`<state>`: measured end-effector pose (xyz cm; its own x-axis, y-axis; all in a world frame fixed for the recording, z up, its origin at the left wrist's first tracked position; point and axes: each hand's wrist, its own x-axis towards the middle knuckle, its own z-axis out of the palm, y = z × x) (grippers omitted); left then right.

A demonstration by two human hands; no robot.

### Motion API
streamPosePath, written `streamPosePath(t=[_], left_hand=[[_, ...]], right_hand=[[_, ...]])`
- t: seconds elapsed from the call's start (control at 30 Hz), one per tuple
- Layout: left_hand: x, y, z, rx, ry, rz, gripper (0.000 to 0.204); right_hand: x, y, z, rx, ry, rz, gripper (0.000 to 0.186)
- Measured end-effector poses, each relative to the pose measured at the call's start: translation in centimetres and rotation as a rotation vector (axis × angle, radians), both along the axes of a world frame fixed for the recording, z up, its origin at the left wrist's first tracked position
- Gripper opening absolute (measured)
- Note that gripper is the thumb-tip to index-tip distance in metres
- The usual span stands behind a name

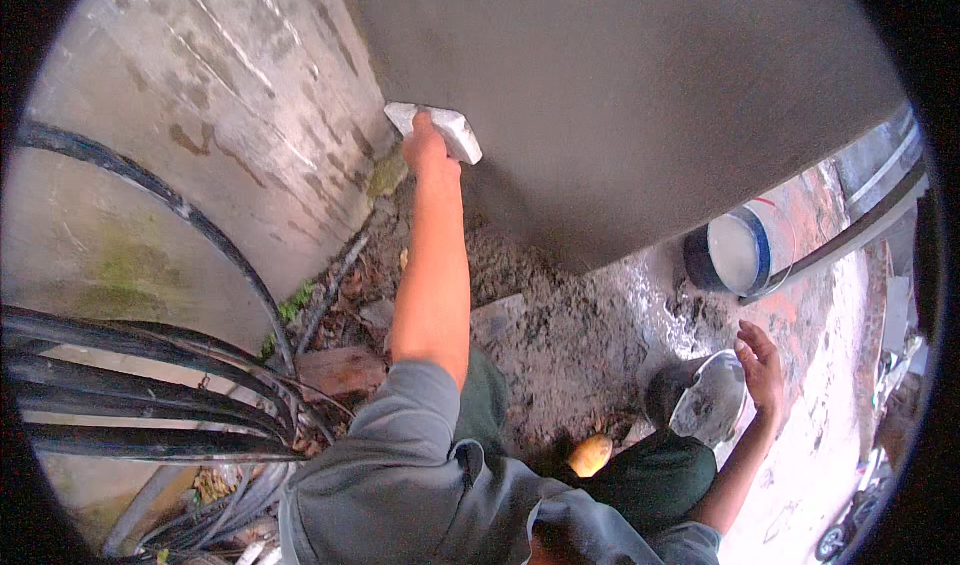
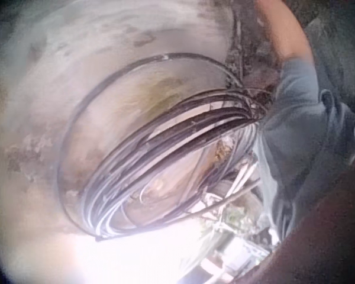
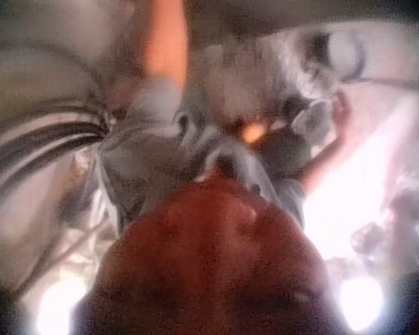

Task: The person applies wet cement to a wall using a trowel and smooths it with a float. They repeatedly scoop cement from a bucket, spread it on the wall, and level the surface in a continuous sequence.

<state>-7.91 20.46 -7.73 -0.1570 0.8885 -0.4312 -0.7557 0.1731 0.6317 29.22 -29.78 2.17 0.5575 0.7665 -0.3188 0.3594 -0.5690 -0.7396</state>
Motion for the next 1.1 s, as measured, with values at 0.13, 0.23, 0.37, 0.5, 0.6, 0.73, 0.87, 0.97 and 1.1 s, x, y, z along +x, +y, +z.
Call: streamPosePath(t=[0.13,0.23,0.37,0.5,0.6,0.73,0.87,0.97,1.1], left_hand=[[0.4,-1.5,9.3,0.292,0.359,0.135,0.071],[-0.5,-1.6,17.8,0.72,0.632,0.212,0.07],[-4.2,0.3,29.6,1.151,0.978,0.385,0.073],[-6.3,3.6,34.2,1.177,1.316,0.419,0.075],[-5.9,5.6,30.5,1.144,1.57,0.699,0.078],[-5.7,5.0,16.9,1.088,1.308,0.419,0.078],[-6.3,3.3,1.1,0.904,1.228,0.156,0.091],[-6.2,2.9,-9.1,0.815,1.146,0.054,0.093],[-4.6,0.7,-17.5,0.469,0.725,-0.138,0.094]], right_hand=[[0.1,1.1,-1.0,0.032,-0.053,0.061,0.05],[0.6,1.2,-1.4,0.043,-0.045,0.095,0.05],[1.3,0.4,-1.7,0.006,-0.043,0.034,0.05],[1.6,-0.9,-1.3,-0.096,-0.087,-0.014,0.052],[1.5,-1.5,-1.0,-0.067,0.016,-0.069,0.051],[0.7,-2.5,-0.4,-0.127,-0.034,-0.039,0.053],[-0.7,-4.3,1.0,-0.187,-0.015,-0.098,0.056],[-1.8,-5.9,2.2,-0.253,-0.024,-0.143,0.061],[-3.5,-8.5,3.3,-0.264,-0.079,-0.135,0.064]])
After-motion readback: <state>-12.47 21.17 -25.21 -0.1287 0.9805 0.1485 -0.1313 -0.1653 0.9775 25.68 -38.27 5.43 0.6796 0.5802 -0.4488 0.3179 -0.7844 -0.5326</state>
